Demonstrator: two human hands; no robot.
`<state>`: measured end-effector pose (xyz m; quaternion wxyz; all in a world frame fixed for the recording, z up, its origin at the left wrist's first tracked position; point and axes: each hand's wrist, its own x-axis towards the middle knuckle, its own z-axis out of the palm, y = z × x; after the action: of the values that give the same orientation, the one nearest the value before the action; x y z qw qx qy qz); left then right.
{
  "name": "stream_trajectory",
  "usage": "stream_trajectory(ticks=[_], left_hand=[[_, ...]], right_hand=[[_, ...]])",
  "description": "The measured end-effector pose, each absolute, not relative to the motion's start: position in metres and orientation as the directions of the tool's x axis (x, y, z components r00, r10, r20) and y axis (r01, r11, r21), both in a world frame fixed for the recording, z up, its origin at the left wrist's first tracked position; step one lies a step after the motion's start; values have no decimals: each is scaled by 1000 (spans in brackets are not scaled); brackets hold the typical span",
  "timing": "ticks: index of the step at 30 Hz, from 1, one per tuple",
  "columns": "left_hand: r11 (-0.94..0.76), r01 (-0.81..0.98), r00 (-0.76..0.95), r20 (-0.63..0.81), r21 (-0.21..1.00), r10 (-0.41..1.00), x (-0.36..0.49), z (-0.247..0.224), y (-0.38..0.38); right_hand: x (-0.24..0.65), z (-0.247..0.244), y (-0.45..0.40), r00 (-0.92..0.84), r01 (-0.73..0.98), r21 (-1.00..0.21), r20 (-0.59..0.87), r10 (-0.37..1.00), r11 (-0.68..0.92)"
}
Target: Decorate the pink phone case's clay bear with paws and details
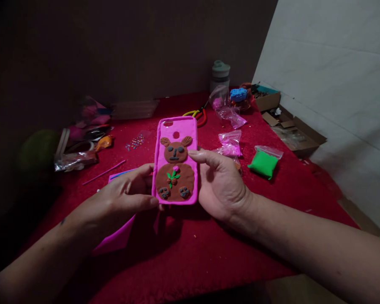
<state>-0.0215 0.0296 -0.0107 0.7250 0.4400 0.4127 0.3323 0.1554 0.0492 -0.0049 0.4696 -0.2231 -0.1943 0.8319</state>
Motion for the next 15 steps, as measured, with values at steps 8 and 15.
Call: stream_trajectory(ticks=[8,15], left_hand=[[378,-91,405,-313,921,859,-20,-16,31],[377,-93,357,-322,922,877,-16,-13,28]], right_hand=[[156,-8,51,-473,-699,-524,-170,864,-486],[157,-9,51,-493,-707,-508,-145,858,-492]])
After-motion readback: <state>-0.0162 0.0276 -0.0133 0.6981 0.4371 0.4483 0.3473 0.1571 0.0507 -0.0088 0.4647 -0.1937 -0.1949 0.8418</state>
